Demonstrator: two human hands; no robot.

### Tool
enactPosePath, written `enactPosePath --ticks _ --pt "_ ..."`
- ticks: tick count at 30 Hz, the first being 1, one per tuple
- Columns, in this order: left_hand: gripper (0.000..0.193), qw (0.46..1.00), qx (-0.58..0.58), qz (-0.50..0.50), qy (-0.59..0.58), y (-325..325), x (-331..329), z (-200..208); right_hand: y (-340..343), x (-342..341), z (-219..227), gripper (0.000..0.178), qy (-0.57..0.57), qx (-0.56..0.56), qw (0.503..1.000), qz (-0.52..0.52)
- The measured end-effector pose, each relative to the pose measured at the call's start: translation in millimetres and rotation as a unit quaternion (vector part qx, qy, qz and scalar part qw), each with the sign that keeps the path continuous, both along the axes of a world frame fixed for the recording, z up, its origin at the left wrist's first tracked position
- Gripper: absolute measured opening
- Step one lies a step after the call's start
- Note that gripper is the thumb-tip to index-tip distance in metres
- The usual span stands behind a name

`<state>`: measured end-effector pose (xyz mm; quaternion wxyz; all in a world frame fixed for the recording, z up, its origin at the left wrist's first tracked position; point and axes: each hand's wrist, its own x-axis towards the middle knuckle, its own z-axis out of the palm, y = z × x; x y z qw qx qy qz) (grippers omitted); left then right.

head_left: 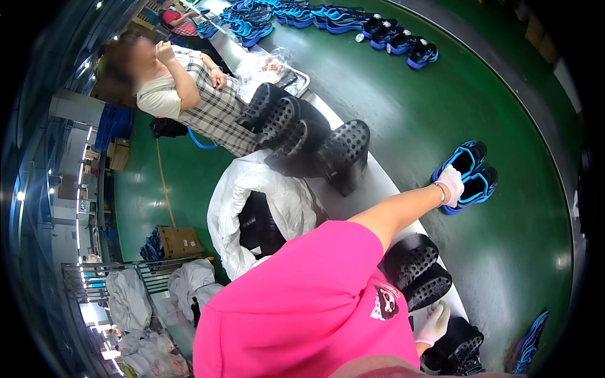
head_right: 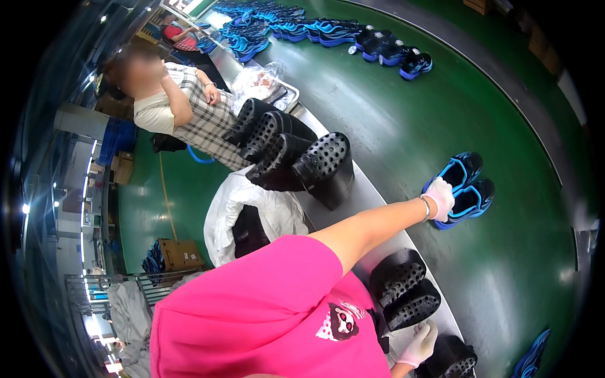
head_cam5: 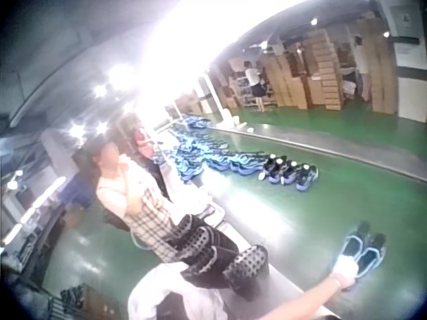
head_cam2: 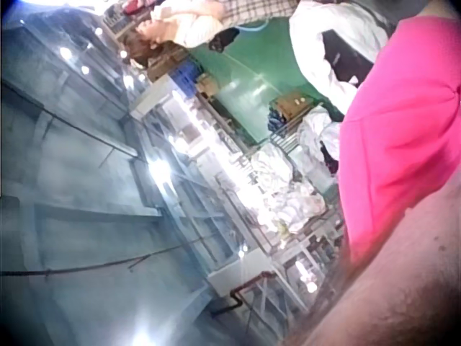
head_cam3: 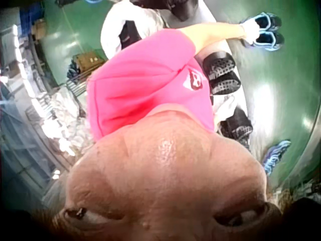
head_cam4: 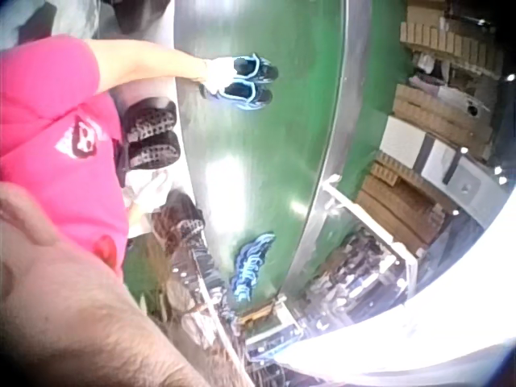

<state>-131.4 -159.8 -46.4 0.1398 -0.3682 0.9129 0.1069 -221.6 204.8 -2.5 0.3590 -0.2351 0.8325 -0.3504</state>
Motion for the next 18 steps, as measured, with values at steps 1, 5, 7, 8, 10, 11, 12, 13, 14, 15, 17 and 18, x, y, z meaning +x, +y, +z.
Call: enactPosePath --ticks 1,5,7,8,10,11,12,13,14,15,17,18 --pt "0.03 1.0 -0.004 -0.01 -0.009 -7 3 2 -2 4 6 0.028 0.01 0.013 1.0 -0.005" --pt "0.041 0.979 -0.059 -0.098 0.169 -60 14 18 -8 -8 -6 0.025 0.04 -0.031 0.998 -0.042" --pt "0.052 0.985 -0.03 -0.036 0.167 -85 55 39 -19 -10 8 0.021 0.089 0.003 0.995 -0.036" --pt "0.054 0.995 0.008 -0.005 0.095 -99 72 66 -29 -8 13 0.018 0.153 0.0 0.988 0.005" --pt "0.054 0.998 0.016 0.037 0.048 -138 92 71 -40 -13 26 0.017 0.263 -0.007 0.964 0.04" --pt "0.053 0.996 0.025 0.057 0.071 -155 104 79 -39 -14 28 0.016 0.269 -0.002 0.963 0.02" --pt "0.053 0.994 0.037 0.067 0.076 -168 103 92 -39 -14 34 0.016 0.279 0.009 0.96 0.006" --pt "0.052 0.993 0.044 0.061 0.088 -181 106 100 -38 -13 36 0.016 0.288 0.019 0.957 -0.005" --pt "0.051 0.992 0.049 0.065 0.101 -192 115 108 -35 -14 37 0.016 0.29 0.019 0.957 -0.013" --pt "0.05 0.991 0.027 0.075 0.104 -202 127 113 -32 -12 36 0.017 0.29 0.019 0.957 -0.017" --pt "0.049 0.991 0.004 0.104 0.085 -225 152 102 -27 -5 38 0.017 0.289 0.034 0.956 -0.022" --pt "0.047 0.99 -0.006 0.125 0.059 -232 167 94 -26 -2 37 0.017 0.286 0.04 0.957 -0.022"
